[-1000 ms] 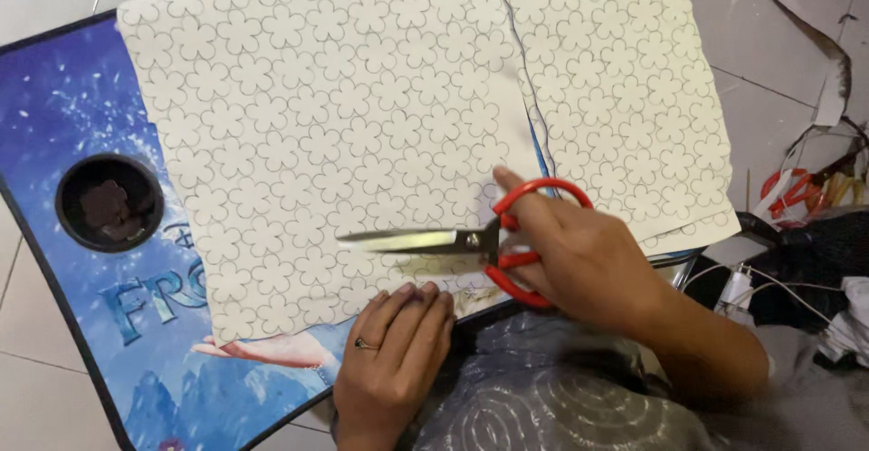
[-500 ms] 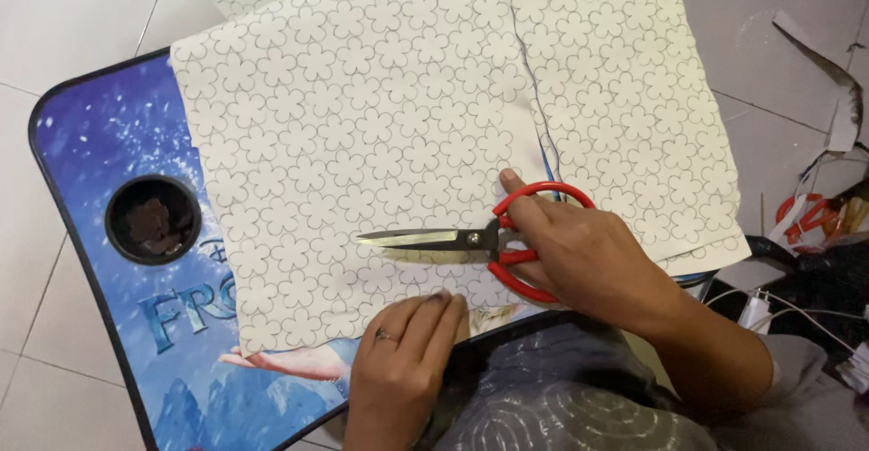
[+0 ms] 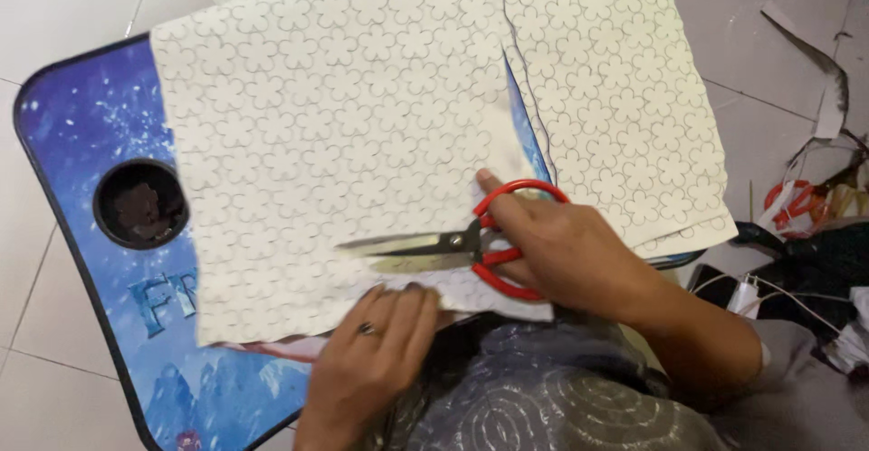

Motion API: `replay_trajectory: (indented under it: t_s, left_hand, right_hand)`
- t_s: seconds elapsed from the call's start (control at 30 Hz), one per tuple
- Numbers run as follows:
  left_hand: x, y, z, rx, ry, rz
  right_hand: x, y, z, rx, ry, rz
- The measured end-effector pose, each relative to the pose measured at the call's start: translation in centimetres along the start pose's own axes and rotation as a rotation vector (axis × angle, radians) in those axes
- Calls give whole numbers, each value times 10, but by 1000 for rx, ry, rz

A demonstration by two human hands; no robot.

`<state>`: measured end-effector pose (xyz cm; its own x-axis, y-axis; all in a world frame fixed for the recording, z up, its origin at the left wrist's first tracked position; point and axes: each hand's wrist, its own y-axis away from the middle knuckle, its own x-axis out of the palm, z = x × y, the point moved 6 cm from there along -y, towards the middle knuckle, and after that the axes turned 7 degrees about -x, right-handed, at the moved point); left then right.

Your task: The person uses red-handled scissors to cut a sheet of white paper printed with a repeating flower pattern. They hold the paper with one hand and cut along the pattern lines with the other, separating individual shapes from the sheet.

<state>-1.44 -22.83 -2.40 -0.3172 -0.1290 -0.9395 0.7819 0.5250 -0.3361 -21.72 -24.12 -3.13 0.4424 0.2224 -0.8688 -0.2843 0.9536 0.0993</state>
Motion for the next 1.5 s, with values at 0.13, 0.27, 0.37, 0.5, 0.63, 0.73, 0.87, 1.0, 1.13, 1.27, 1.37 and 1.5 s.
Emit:
replay_trajectory:
  t_s: [0.13, 0.27, 0.37, 0.5, 0.63, 0.73, 0.87, 1.0, 1.13, 1.27, 1.37, 1.5]
  left_hand:
    - [-13, 62, 22, 33, -91, 1]
    - [-25, 142, 39, -34, -100, 168]
    - [-32, 193, 41, -69, -168, 265]
    - [-39, 222, 43, -33, -259, 171]
    - [-49, 204, 49, -291, -185, 63]
    - [-61, 164, 45, -454, 91, -63]
    - [-43, 88, 25, -594, 220, -112]
    - [-24, 36, 18, -641, 29, -93]
    - [-19, 11, 20, -685, -193, -49]
    - [-20, 8, 16, -620, -382, 17]
    - [-20, 13, 11, -627, -377, -18]
    - [-13, 17, 6, -596, -381, -72]
  right_hand:
    - [24, 2, 31, -130, -47, 130]
    - [47, 4, 65, -297, -210, 230]
    - [54, 0, 87, -462, -278, 175]
    - [63, -15, 98, -399, -267, 221]
    - [50, -25, 115, -513, -151, 145]
    - [71, -25, 93, -8, -92, 586]
    - [63, -23, 74, 31, -515, 524]
    - [36, -1, 34, -131, -754, 348]
    - [23, 35, -14, 80, -646, 644]
    - [22, 58, -25, 308, -643, 995]
    - [27, 63, -26, 386, -318, 1091]
    - [41, 68, -24, 474, -450, 954]
